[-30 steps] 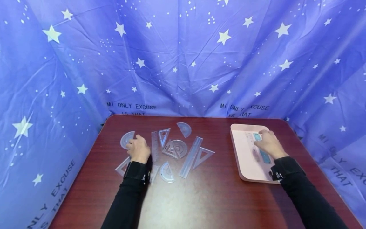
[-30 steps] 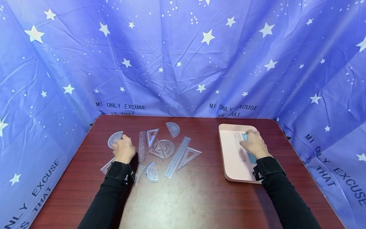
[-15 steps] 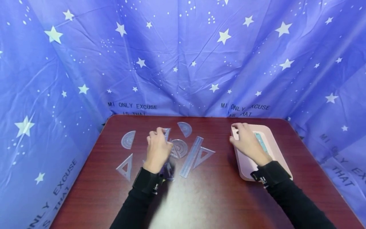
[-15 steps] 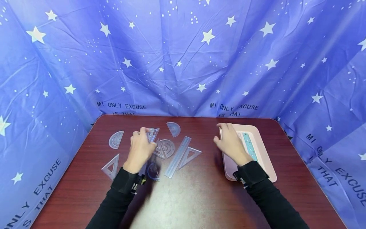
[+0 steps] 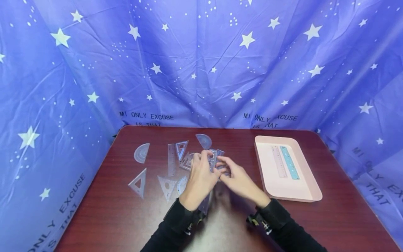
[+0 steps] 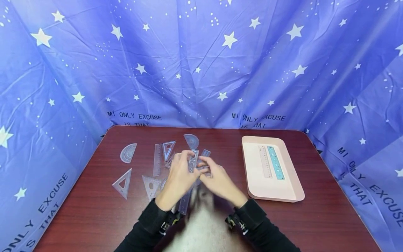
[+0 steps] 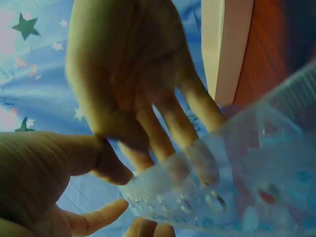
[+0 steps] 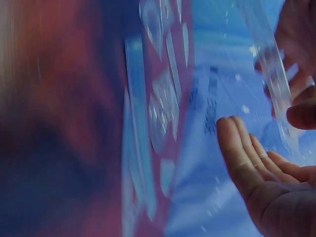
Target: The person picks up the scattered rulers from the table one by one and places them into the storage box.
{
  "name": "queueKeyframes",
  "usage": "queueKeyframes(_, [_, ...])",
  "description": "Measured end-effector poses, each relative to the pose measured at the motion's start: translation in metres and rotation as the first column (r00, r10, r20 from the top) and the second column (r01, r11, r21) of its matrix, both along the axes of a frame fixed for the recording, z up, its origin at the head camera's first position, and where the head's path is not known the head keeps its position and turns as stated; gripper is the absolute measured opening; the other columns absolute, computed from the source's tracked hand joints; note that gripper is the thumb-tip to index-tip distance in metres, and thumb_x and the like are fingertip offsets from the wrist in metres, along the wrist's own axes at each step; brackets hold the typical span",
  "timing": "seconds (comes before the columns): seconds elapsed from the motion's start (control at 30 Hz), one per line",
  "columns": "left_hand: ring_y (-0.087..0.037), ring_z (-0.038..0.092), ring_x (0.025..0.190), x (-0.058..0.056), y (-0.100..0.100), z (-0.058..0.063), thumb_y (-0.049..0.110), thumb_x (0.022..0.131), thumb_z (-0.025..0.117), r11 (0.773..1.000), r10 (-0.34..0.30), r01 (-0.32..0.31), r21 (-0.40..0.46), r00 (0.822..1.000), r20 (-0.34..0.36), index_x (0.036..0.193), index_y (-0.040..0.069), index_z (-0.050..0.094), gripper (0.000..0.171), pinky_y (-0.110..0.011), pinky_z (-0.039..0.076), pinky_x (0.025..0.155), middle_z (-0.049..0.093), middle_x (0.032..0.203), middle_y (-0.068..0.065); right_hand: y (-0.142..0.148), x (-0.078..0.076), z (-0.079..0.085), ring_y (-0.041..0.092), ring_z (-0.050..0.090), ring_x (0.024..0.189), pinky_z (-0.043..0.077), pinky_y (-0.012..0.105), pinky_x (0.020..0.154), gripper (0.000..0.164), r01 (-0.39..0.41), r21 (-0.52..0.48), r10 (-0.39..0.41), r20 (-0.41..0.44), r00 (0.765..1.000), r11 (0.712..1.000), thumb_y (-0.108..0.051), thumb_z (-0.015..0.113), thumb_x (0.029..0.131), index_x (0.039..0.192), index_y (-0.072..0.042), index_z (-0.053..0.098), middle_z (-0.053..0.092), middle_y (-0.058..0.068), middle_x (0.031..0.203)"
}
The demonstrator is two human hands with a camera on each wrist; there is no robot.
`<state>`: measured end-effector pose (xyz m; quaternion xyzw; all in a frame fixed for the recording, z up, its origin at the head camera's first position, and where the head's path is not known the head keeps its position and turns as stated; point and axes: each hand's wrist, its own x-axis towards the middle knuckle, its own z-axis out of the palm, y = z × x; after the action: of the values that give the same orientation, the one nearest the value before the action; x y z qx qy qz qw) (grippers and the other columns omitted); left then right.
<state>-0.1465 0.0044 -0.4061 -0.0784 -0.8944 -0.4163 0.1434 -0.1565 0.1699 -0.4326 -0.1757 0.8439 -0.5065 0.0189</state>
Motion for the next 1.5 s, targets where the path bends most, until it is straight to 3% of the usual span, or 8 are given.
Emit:
queueKeyframes(0.13, [-0.039, 0.058, 0.108, 0.003, 0.003, -0.002, 0.001, 0.081, 0.077, 1.0, -0.006, 0.006, -0.001, 0.999, 0.031, 0.125, 0.003, 0.063, 0.046, -0.052, 0.053, 0.093, 0.06, 0.114, -0.021, -0.01, 0.008, -0.01, 0.037, 0.073, 0.119, 0.059, 0.03, 0.099, 0.058, 0.004, -0.04, -0.003, 0.022, 1.0, 0.999, 0.002, 0.062, 0.093, 0.15, 0.007, 0.052, 0.07, 0.026, 0.133])
queueKeyframes(0.33, [-0.041, 0.058, 0.11, 0.004, 0.003, -0.006, 0.001, 0.079, 0.076, 1.0, 0.003, -0.003, 0.004, 0.999, 0.054, 0.125, 0.003, 0.063, 0.048, -0.053, 0.053, 0.095, 0.06, 0.117, -0.023, -0.02, 0.015, -0.015, 0.036, 0.071, 0.124, 0.057, 0.027, 0.1, 0.053, 0.054, -0.087, -0.05, 0.055, 0.997, 0.995, -0.007, 0.068, 0.099, 0.149, 0.002, 0.055, 0.072, 0.023, 0.132])
queueKeyframes(0.53, [-0.04, 0.058, 0.111, 0.005, 0.006, -0.009, 0.001, 0.079, 0.078, 1.0, 0.006, -0.007, 0.009, 0.999, 0.046, 0.127, 0.002, 0.062, 0.051, -0.053, 0.052, 0.097, 0.059, 0.117, -0.023, -0.025, 0.017, -0.017, 0.037, 0.073, 0.124, 0.056, 0.023, 0.094, 0.059, 0.136, -0.116, -0.125, 0.1, 0.987, 0.984, 0.002, 0.067, 0.089, 0.148, 0.001, 0.058, 0.073, 0.022, 0.131])
queueKeyframes(0.73, [-0.039, 0.059, 0.11, 0.006, 0.008, -0.011, 0.002, 0.081, 0.077, 1.0, -0.004, 0.004, 0.003, 1.0, 0.009, 0.128, 0.0, 0.062, 0.049, -0.052, 0.055, 0.095, 0.058, 0.115, -0.023, -0.025, 0.016, -0.017, 0.036, 0.073, 0.123, 0.057, 0.021, 0.088, 0.057, 0.18, -0.124, -0.163, 0.14, 0.977, 0.976, 0.004, 0.066, 0.088, 0.144, -0.001, 0.061, 0.075, 0.02, 0.129])
queueKeyframes(0.93, [-0.036, 0.059, 0.109, 0.007, 0.007, -0.013, 0.003, 0.084, 0.073, 0.998, -0.062, 0.062, 0.014, 0.998, -0.007, 0.128, 0.0, 0.064, 0.045, -0.048, 0.056, 0.092, 0.057, 0.116, -0.021, -0.017, 0.012, -0.017, 0.023, 0.076, 0.108, 0.058, 0.023, 0.079, 0.058, 0.176, -0.095, -0.165, 0.112, 0.98, 0.98, 0.008, 0.06, 0.083, 0.14, -0.002, 0.063, 0.076, 0.018, 0.121])
queueKeyframes(1.1, [-0.035, 0.06, 0.106, 0.006, 0.004, -0.013, 0.006, 0.091, 0.071, 0.997, -0.076, 0.077, 0.014, 0.996, -0.039, 0.127, 0.0, 0.064, 0.037, -0.048, 0.055, 0.09, 0.061, 0.116, -0.021, -0.008, 0.008, -0.015, 0.01, 0.072, 0.09, 0.057, 0.022, 0.072, 0.052, 0.166, -0.108, -0.155, 0.101, 0.983, 0.98, 0.01, 0.062, 0.087, 0.138, 0.0, 0.062, 0.076, 0.022, 0.118])
queueKeyframes(1.33, [-0.038, 0.063, 0.105, 0.002, -0.01, -0.015, 0.014, 0.093, 0.072, 0.995, -0.022, 0.019, -0.093, 0.999, -0.037, 0.13, 0.002, 0.065, 0.039, -0.049, 0.055, 0.091, 0.069, 0.118, -0.02, 0.008, 0.001, -0.007, 0.007, 0.068, 0.08, 0.061, 0.029, 0.066, 0.052, 0.173, -0.139, -0.155, 0.133, 0.979, 0.975, 0.012, 0.061, 0.09, 0.141, 0.001, 0.058, 0.073, 0.025, 0.117])
queueKeyframes(1.5, [-0.042, 0.064, 0.107, 0.001, -0.024, -0.022, 0.017, 0.094, 0.073, 0.976, 0.024, -0.042, -0.212, 0.996, -0.088, 0.133, -0.001, 0.065, 0.044, -0.05, 0.054, 0.096, 0.071, 0.121, -0.023, 0.026, -0.006, 0.006, 0.007, 0.068, 0.078, 0.064, 0.03, 0.066, 0.052, 0.2, -0.159, -0.18, 0.132, 0.975, 0.967, 0.013, 0.059, 0.091, 0.142, 0.005, 0.055, 0.071, 0.028, 0.115])
